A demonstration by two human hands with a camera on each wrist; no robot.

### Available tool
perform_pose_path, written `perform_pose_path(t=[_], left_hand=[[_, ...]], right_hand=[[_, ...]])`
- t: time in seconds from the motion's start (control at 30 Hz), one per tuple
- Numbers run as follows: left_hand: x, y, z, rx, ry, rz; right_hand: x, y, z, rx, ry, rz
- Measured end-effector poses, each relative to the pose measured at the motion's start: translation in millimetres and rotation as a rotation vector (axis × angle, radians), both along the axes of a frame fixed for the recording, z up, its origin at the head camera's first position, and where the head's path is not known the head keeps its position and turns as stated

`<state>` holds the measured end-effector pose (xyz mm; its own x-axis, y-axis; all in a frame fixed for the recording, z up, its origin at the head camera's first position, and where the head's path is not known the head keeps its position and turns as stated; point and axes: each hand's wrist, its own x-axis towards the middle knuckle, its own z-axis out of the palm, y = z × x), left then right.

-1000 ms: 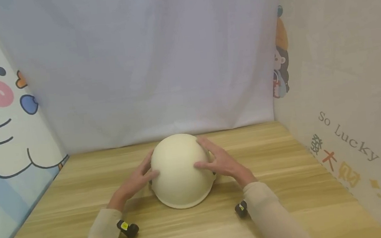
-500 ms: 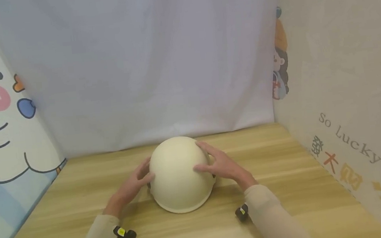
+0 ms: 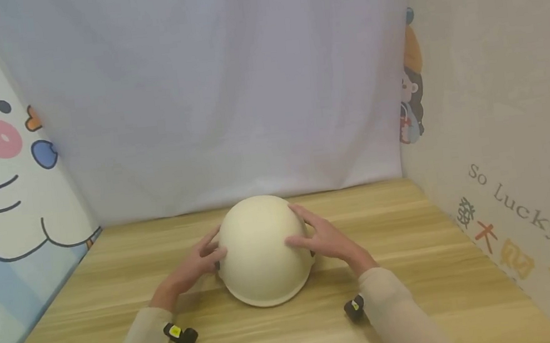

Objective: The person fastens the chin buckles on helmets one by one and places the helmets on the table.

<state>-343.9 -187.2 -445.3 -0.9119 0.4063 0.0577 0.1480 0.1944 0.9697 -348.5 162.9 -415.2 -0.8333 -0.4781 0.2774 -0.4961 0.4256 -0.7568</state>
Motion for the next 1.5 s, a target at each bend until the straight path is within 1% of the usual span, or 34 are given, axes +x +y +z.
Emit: perform_pose_path(t=[0.07, 0.17, 0.23, 0.3, 0.37, 0.43, 0.53, 0.6, 0.67, 0.7, 0.77, 0.87, 0.93, 1.0, 1.07, 1.1, 1.17, 1.23, 1.27, 1.33, 1.47, 1.5], left_hand=[[1.0, -2.2, 3.0, 0.018, 0.013, -0.026], [2.9, -4.5, 8.4, 0.067, 0.064, -0.065], [2.7, -5.0, 11.1, 0.102, 0.096, -0.071], [1.7, -4.7, 13.0, 0.144, 0.111, -0.073], [0.7, -4.1, 13.6, 0.180, 0.105, -0.060], [0.2, -3.0, 13.6, 0.202, 0.092, -0.032], [1.5, -0.6, 13.5, 0.202, 0.050, 0.048], [3.3, 2.3, 15.0, 0.213, 0.003, 0.082], [5.3, 5.7, 17.0, 0.223, -0.036, 0.089], [6.0, 7.5, 18.1, 0.231, -0.049, 0.086], [6.4, 10.6, 19.9, 0.243, -0.062, 0.081], [4.8, 13.9, 21.1, 0.245, -0.044, 0.094], [4.1, 15.4, 22.2, 0.263, -0.032, 0.111], [6.9, 17.9, 28.3, 0.289, -0.035, 0.124], [7.9, 19.1, 30.2, 0.319, -0.034, 0.156], [8.4, 20.1, 31.3, 0.338, -0.034, 0.171], [8.4, 21.2, 32.8, 0.367, -0.028, 0.196], [6.0, 20.9, 29.4, 0.386, 0.000, 0.202], [6.2, 20.6, 29.6, 0.397, 0.012, 0.179], [6.4, 19.4, 29.5, 0.427, 0.033, 0.108], [4.3, 16.5, 25.1, 0.516, 0.053, -0.093], [3.8, 15.9, 23.5, 0.535, 0.052, -0.134]], right_hand=[[-0.5, 1.1, -0.8, -0.035, -0.042, 0.021], [-1.2, 2.9, -1.6, -0.104, -0.113, 0.074], [-1.3, 3.8, -0.4, -0.151, -0.149, 0.118], [-1.0, 4.1, 2.4, -0.180, -0.169, 0.152], [0.8, 4.4, 6.8, -0.194, -0.186, 0.175], [4.3, 4.5, 13.0, -0.197, -0.203, 0.189], [9.4, 4.5, 20.8, -0.201, -0.245, 0.198], [9.7, 4.1, 22.2, -0.204, -0.270, 0.184], [7.0, 2.5, 19.5, -0.190, -0.272, 0.136], [5.2, 0.9, 17.5, -0.173, -0.252, 0.099], [2.6, -2.9, 14.4, -0.129, -0.180, 0.028], [1.2, -9.2, 12.3, -0.057, -0.010, -0.046], [2.2, -13.4, 13.7, -0.020, 0.123, -0.041], [3.5, -16.8, 15.0, 0.016, 0.225, -0.030], [5.6, -21.0, 15.8, 0.055, 0.286, -0.034], [6.7, -22.8, 16.3, 0.074, 0.295, -0.044], [8.7, -25.5, 17.0, 0.099, 0.283, -0.064], [10.3, -27.5, 18.0, 0.107, 0.260, -0.088], [11.0, -28.1, 18.9, 0.106, 0.255, -0.095], [11.7, -28.5, 20.5, 0.101, 0.245, -0.107], [11.8, -27.8, 21.3, 0.092, 0.235, -0.116], [11.7, -27.6, 21.3, 0.093, 0.236, -0.115]])
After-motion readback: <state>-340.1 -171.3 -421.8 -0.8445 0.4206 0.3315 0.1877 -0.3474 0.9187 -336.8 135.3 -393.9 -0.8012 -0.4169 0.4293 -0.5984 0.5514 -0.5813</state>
